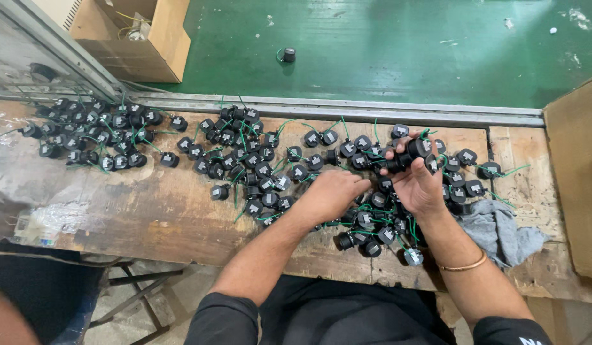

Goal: The person picks up black plug components with green wires from a pile on the workbench, manipulates and turns each one in their hands, and places it back on the bench, working through the pile one at a time.

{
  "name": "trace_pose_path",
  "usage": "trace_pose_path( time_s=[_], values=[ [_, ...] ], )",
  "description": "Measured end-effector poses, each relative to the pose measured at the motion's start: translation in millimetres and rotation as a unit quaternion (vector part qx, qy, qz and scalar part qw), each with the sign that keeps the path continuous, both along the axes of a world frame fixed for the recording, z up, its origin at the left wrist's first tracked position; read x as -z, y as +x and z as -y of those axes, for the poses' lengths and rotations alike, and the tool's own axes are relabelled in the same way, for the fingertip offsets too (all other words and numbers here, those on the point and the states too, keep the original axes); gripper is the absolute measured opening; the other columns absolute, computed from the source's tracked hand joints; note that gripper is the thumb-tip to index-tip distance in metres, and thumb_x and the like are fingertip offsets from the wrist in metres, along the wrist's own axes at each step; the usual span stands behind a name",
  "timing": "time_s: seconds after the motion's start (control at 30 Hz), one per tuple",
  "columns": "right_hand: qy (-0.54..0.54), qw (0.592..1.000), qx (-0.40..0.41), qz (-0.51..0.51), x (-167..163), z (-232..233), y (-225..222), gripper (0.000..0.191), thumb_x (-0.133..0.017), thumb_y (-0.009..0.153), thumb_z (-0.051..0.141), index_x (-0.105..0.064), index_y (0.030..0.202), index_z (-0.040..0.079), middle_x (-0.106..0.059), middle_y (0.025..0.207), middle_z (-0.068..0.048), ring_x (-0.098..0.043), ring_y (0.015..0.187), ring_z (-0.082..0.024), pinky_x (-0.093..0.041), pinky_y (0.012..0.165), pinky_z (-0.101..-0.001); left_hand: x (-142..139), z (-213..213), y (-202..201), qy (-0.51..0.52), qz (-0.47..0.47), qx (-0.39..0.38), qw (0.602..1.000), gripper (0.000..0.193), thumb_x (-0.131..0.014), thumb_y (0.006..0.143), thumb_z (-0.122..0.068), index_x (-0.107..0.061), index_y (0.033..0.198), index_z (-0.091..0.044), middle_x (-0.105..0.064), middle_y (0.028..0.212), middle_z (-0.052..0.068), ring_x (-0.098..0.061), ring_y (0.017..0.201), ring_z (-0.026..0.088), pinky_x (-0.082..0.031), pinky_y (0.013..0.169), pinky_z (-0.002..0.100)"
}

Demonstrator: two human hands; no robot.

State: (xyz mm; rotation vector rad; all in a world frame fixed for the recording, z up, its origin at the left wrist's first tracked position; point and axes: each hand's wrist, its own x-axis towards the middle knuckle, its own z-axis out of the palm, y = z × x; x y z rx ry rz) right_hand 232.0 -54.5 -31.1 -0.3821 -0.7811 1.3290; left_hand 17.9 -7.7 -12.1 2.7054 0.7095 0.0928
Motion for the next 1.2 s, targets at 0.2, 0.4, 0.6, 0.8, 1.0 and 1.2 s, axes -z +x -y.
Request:
trace_pose_path(
  time_s=[0.2, 0.4, 0.6, 0.8, 1.0, 1.2],
  values=[
    [-0.019, 1.000, -0.002, 0.007, -9, 0, -4, 0.054, -0.079, 0.098, 0.014, -0.047, 0.142, 0.015, -0.055, 0.129, -0.007, -0.058, 0.130, -0.028, -0.058, 0.100, -0.0483, -14, -8, -12, 0.026, 0.363, -0.132, 0.922, 0.040, -0.081, 0.086, -0.013, -0.071, 0.124, -0.013, -0.066, 0.116, 0.007, -0.067, 0.104, 0.031, -0.056, 0.084, 0.040],
    [-0.035, 0.997, -0.061, 0.030, -3, 1, -5, 0.054, -0.074, 0.095, 0.004, -0.047, 0.140, 0.012, -0.052, 0.148, -0.013, -0.055, 0.140, -0.036, -0.055, 0.106, -0.0554, -15, -9, -17, -0.224, 0.610, -0.054, 0.758, 0.029, -0.086, 0.084, -0.005, -0.079, 0.109, -0.018, -0.068, 0.121, 0.002, -0.070, 0.110, 0.022, -0.061, 0.097, 0.036],
    [-0.088, 0.982, -0.141, 0.085, 21, 9, -5, 0.073, -0.071, 0.086, -0.007, -0.040, 0.147, 0.019, -0.051, 0.138, -0.013, -0.059, 0.123, -0.029, -0.061, 0.089, -0.0556, -4, 1, -3, -0.056, 0.564, -0.055, 0.822, 0.032, -0.089, 0.075, -0.009, -0.079, 0.105, -0.014, -0.067, 0.112, 0.004, -0.063, 0.105, 0.024, -0.055, 0.091, 0.034],
    [-0.029, 0.979, -0.143, 0.144, 19, 10, 0, 0.048, -0.068, 0.094, -0.006, -0.048, 0.136, 0.003, -0.056, 0.126, -0.016, -0.064, 0.109, -0.028, -0.062, 0.075, -0.0440, 8, 6, -7, -0.127, 0.634, -0.049, 0.761, 0.025, -0.078, 0.094, 0.001, -0.072, 0.114, -0.013, -0.072, 0.107, 0.004, -0.072, 0.094, 0.017, -0.060, 0.084, 0.027],
    [-0.057, 0.993, -0.074, 0.066, 4, 7, -2, 0.046, -0.068, 0.090, -0.004, -0.047, 0.130, 0.008, -0.054, 0.122, -0.013, -0.064, 0.111, -0.027, -0.063, 0.076, -0.0444, 16, -3, -5, -0.284, 0.595, -0.003, 0.752, 0.027, -0.054, 0.104, 0.003, -0.070, 0.124, -0.006, -0.073, 0.130, 0.011, -0.072, 0.112, 0.015, -0.059, 0.097, 0.027],
    [-0.042, 0.996, -0.054, 0.063, 6, 8, -5, 0.046, -0.069, 0.092, -0.003, -0.048, 0.131, 0.011, -0.054, 0.124, -0.013, -0.061, 0.114, -0.025, -0.062, 0.080, -0.0439, 18, -3, -4, -0.317, 0.605, -0.022, 0.730, 0.019, -0.073, 0.097, 0.002, -0.075, 0.114, -0.006, -0.074, 0.128, 0.013, -0.072, 0.115, 0.015, -0.059, 0.099, 0.029]
  ],
)
